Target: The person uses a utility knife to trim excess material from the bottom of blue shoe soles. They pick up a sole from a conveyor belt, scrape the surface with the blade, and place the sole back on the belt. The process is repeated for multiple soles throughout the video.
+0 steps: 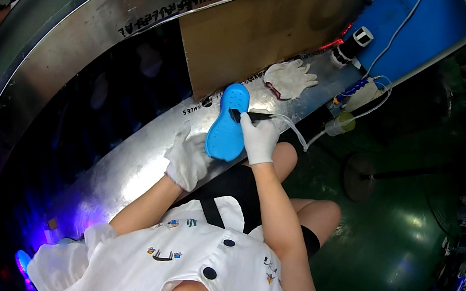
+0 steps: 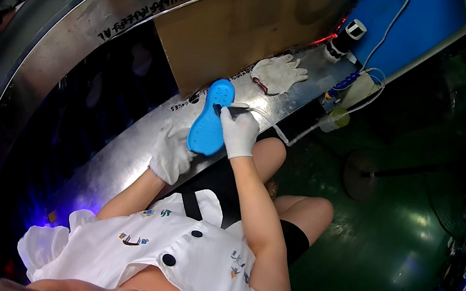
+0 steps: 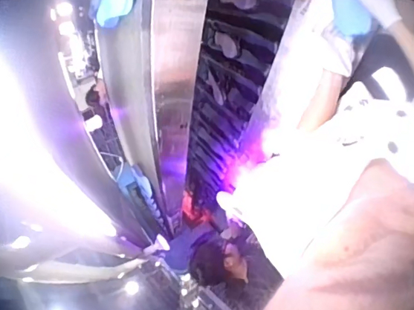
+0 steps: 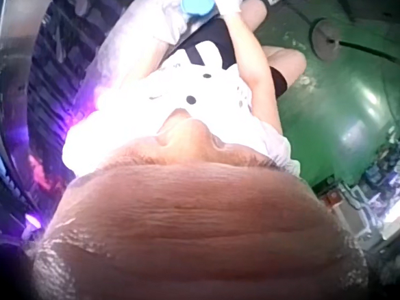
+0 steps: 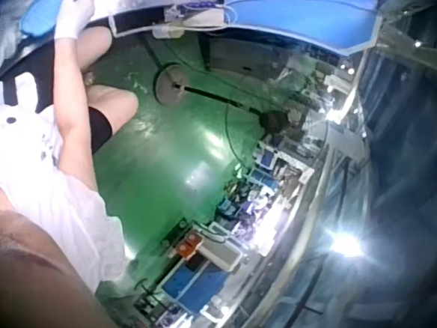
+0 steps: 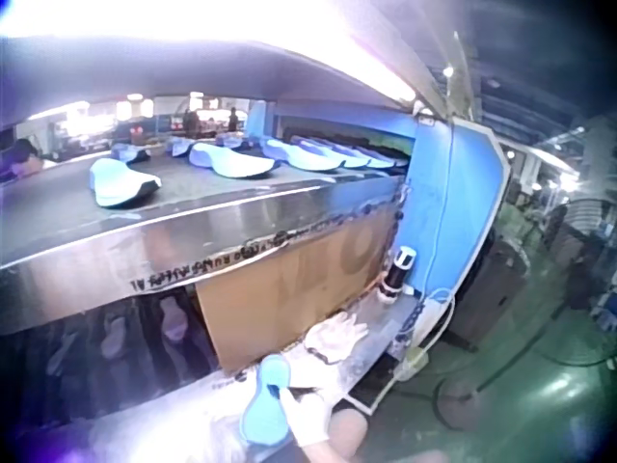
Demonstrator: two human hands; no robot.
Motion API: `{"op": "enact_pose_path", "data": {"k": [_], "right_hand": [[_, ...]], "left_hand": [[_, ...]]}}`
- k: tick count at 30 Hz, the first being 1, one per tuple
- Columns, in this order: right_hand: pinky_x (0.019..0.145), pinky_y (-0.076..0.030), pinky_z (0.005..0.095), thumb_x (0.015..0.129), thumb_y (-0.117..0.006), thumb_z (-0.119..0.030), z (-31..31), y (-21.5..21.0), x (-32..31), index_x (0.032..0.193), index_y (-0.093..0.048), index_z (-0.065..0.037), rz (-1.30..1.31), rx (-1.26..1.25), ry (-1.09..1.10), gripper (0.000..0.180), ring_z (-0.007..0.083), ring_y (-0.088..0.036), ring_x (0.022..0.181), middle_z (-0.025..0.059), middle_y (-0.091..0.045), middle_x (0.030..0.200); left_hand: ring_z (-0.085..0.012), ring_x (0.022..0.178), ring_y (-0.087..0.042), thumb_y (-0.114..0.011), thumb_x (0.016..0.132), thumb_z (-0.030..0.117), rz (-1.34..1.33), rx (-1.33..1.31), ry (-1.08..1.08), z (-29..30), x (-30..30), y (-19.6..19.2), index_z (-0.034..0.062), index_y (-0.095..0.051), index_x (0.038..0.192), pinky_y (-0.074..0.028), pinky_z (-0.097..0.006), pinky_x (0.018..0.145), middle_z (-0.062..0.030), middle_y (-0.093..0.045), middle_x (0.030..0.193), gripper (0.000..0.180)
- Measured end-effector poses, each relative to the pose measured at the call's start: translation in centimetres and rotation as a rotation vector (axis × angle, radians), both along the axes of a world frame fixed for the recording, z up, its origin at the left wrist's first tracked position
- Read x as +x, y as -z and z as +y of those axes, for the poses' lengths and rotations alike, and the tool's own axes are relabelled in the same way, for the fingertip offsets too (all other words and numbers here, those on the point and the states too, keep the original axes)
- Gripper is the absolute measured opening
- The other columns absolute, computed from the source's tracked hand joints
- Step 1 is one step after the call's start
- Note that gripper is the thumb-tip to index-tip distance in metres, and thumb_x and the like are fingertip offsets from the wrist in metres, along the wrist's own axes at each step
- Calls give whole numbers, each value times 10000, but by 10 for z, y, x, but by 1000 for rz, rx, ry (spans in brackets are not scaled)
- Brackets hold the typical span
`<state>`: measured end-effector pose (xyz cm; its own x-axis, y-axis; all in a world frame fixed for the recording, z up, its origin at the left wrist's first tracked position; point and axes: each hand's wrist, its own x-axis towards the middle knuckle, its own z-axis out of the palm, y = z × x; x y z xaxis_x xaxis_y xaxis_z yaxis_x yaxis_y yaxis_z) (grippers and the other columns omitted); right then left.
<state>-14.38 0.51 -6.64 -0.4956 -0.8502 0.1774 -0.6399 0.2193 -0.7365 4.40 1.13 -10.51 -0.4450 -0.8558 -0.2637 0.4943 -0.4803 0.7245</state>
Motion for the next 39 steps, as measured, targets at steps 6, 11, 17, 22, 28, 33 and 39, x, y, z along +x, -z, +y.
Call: {"op": "enact_pose_path", "data": {"k": [6, 11, 17, 22, 28, 33, 39], "right_hand": [[640, -518, 404, 791, -703, -228, 31, -4, 23, 808, -683, -57, 93, -177, -126, 173, 319, -657, 681, 144, -671, 736], [671, -516, 391, 829, -677, -184, 98, -65, 18, 879, -622, -93, 100, -39, -355, 118, 291, -646, 742, 98, -646, 810], [666, -523, 339, 793, -725, -112, 87, -83, 23, 939, -673, -49, 377, -482, -401, 167, 289, -666, 731, 140, -663, 814], [638, -528, 278, 823, -718, -73, 89, -108, 17, 911, -666, -27, -608, -384, -177, 112, 97, -616, 649, -6, -663, 777], [642, -526, 334, 766, -732, -30, 115, -97, 43, 916, -683, -43, 180, -515, -538, 158, 263, -648, 666, 96, -666, 813], [584, -513, 291, 748, -744, 24, 99, -74, 14, 952, -681, 1, -46, -539, -259, 215, 174, -641, 629, 91, -683, 815], [624, -523, 312, 790, -727, -65, 113, -96, 43, 928, -663, -36, -517, -390, -306, 155, 245, -642, 664, 112, -660, 818]], "left_hand": [[-309, 677, -575, -205, 947, 692, 570, 477, 244, -2, -37, 10, 108, -558, 1208, -467, -442, 554, -158, -631, 960, 731], [-378, 827, -648, -229, 960, 653, 265, 432, 161, 4, -44, -35, 57, -542, 1251, -545, -450, 703, -219, -639, 1086, 734], [-371, 1019, -620, -377, 873, 740, 697, 435, 285, 24, -62, -23, 7, -484, 1310, -522, -465, 895, -222, -620, 1139, 860], [-420, 954, -630, -365, 847, 787, 992, 378, 575, 25, -43, -54, 9, -457, 1339, -550, -463, 827, -326, -605, 1067, 926], [-373, 895, -630, -403, 814, 809, 822, 338, 373, 27, -49, -62, -15, -461, 1323, -562, -442, 773, -304, -581, 1167, 970], [-367, 839, -637, -412, 812, 812, 935, 146, 493, 15, -46, -50, -5, -396, 1400, -574, -419, 654, -310, -576, 1156, 1007], [-390, 862, -647, -378, 920, 659, 435, 266, 41, 5, -51, -43, -33, -389, 1401, -574, -428, 700, -290, -570, 1209, 844]]}}
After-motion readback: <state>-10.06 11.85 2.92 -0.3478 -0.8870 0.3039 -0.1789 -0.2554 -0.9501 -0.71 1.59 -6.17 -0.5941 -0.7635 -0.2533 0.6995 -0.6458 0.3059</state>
